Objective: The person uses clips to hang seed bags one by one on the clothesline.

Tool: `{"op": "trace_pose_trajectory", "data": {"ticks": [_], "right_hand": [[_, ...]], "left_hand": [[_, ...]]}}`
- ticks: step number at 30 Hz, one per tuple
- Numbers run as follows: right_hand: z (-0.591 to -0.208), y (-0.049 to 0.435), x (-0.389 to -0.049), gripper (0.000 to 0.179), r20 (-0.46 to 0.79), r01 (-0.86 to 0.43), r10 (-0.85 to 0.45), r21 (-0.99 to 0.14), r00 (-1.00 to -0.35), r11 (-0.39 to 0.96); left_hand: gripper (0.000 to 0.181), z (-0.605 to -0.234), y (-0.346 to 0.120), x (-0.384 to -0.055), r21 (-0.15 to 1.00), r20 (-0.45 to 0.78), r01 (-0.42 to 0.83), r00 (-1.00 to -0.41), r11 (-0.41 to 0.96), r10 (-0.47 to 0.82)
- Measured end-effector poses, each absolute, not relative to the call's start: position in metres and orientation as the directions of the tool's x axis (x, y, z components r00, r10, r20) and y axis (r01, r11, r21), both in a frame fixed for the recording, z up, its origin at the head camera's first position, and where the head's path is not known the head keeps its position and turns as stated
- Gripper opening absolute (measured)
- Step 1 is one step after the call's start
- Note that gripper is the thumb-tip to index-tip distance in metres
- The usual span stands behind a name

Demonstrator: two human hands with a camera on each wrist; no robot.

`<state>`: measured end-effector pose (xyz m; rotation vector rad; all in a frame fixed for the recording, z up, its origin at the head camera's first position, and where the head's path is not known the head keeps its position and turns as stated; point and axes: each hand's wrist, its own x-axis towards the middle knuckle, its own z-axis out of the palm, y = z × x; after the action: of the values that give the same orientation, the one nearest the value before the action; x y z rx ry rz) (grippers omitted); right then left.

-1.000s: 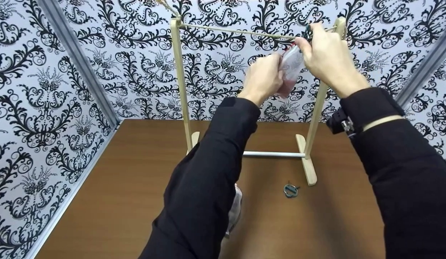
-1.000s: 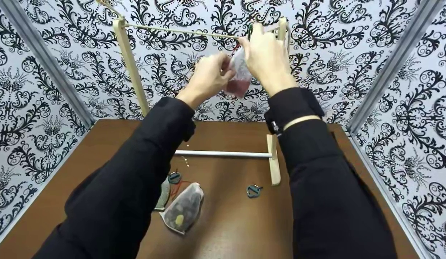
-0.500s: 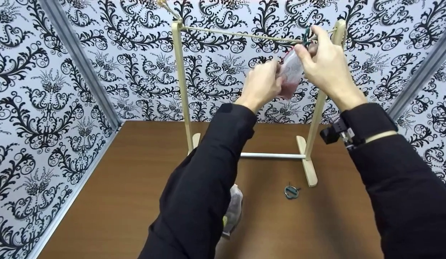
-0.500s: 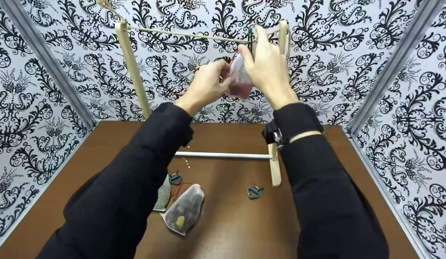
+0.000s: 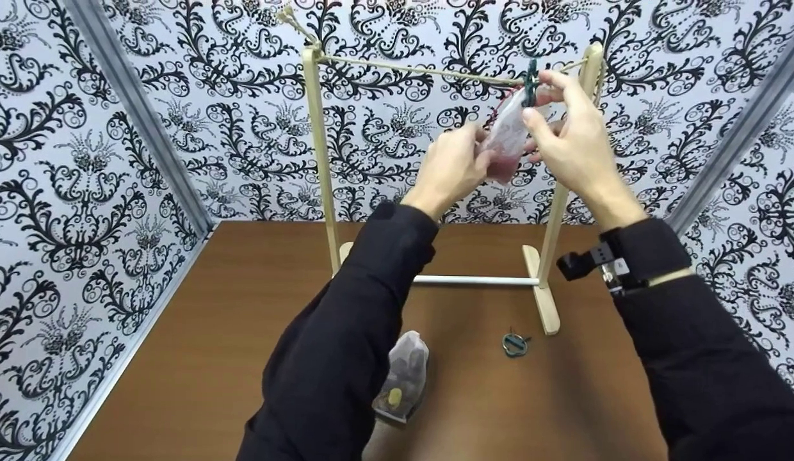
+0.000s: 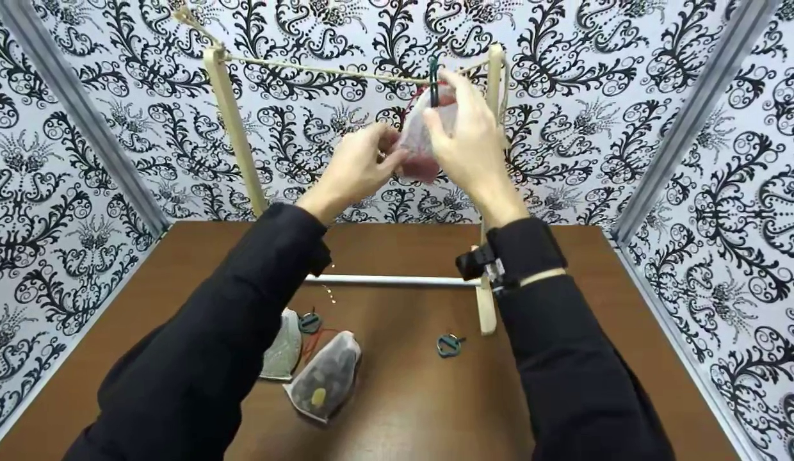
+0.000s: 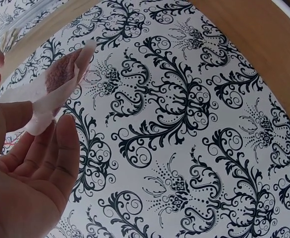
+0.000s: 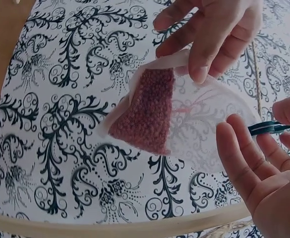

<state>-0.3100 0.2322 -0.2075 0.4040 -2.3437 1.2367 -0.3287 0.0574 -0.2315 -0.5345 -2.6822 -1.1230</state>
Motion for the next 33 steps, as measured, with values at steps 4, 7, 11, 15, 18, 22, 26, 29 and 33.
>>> {"op": "trace_pose_trajectory", "data": {"ticks": [4, 7, 11, 15, 18, 22, 26, 29, 33], "right_hand": [[-0.218, 0.230, -0.305, 0.053, 0.551, -0.482, -0.042, -0.687, -0.833, 0.543], [-0.227, 0.231, -0.302, 0.053, 0.568, -0.496, -0.045, -0.674, -0.822, 0.548], [-0.241, 0.232, -0.297, 0.053, 0.567, -0.497, -0.058, -0.664, -0.822, 0.558], [-0.257, 0.234, -0.295, 0.053, 0.578, -0.520, -0.081, -0.652, -0.812, 0.552], [-0.269, 0.238, -0.293, 0.052, 0.596, -0.542, -0.087, -0.647, -0.798, 0.537], [-0.286, 0.246, -0.290, 0.050, 0.627, -0.565, -0.078, -0.633, -0.775, 0.529], [-0.306, 0.254, -0.286, 0.052, 0.621, -0.575, -0.110, -0.626, -0.776, 0.527], [-0.322, 0.259, -0.284, 0.055, 0.613, -0.586, -0.152, -0.609, -0.775, 0.534], [-0.349, 0.263, -0.285, 0.057, 0.632, -0.631, -0.236, -0.525, -0.739, 0.571]], "left_hand": [[0.029, -0.244, 0.047, -0.327, 0.678, 0.333, 0.418, -0.908, 0.604, 0.254], [0.032, -0.255, 0.041, -0.327, 0.724, 0.337, 0.421, -0.907, 0.547, 0.252], [0.033, -0.268, 0.035, -0.325, 0.757, 0.341, 0.422, -0.907, 0.499, 0.248], [0.033, -0.278, 0.031, -0.322, 0.777, 0.373, 0.439, -0.898, 0.451, 0.231], [0.034, -0.283, 0.030, -0.319, 0.803, 0.405, 0.452, -0.892, 0.388, 0.201], [0.035, -0.292, 0.031, -0.311, 0.827, 0.423, 0.457, -0.890, 0.327, 0.171], [0.036, -0.308, 0.036, -0.303, 0.825, 0.439, 0.470, -0.883, 0.313, 0.169], [0.037, -0.325, 0.041, -0.297, 0.823, 0.452, 0.484, -0.875, 0.297, 0.174], [0.037, -0.352, 0.050, -0.287, 0.831, 0.450, 0.483, -0.876, 0.276, 0.176]]}}
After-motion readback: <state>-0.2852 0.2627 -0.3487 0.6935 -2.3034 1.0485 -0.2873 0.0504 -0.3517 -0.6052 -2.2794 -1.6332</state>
